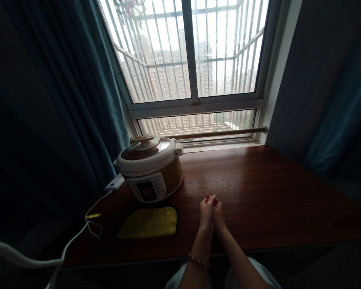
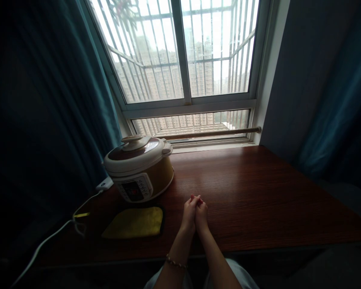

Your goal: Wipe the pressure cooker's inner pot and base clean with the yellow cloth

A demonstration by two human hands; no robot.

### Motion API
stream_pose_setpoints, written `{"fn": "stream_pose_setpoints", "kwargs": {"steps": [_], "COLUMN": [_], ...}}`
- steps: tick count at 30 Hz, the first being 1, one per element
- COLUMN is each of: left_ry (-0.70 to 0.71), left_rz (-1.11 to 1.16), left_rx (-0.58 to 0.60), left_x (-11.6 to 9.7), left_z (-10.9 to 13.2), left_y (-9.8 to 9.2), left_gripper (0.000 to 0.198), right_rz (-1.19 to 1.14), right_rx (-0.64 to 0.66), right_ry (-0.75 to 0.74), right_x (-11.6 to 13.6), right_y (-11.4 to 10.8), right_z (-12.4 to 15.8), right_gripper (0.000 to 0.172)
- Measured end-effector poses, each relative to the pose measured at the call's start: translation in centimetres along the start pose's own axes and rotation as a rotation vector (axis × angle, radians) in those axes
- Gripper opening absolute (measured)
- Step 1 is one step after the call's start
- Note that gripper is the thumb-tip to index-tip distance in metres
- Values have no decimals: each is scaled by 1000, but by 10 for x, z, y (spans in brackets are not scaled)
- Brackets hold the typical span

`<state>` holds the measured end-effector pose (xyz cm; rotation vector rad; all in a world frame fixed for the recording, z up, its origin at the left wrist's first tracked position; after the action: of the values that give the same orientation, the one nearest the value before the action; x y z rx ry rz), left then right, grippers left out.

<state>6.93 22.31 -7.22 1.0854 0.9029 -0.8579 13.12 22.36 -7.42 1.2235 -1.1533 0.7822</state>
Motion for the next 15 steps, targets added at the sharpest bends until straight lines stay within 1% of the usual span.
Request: {"fn": "stream_pose_setpoints", "kwargs": {"steps": [15], "left_ry": [9], "left_rz": [-4], "left_rx": [9], "left_x": [-4], "left_z": [3], "left_y": [2], "left_gripper": [28], "right_rz": [34], "right_rx": [9], "right_ry": [30], "right_x": [-3], "right_y": [0], "right_z": [-1], "right_gripper": [48]}}
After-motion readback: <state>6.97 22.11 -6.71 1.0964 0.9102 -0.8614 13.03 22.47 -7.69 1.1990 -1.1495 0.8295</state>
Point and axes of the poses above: each hand's wrist, its own z-axis away from the middle knuckle, its own y-axis out of the palm, x = y × z, the point moved 7 cm from there along -z, towards the middle knuckle, and after that the axes turned 4 degrees about -z, right-handed, at the moved point
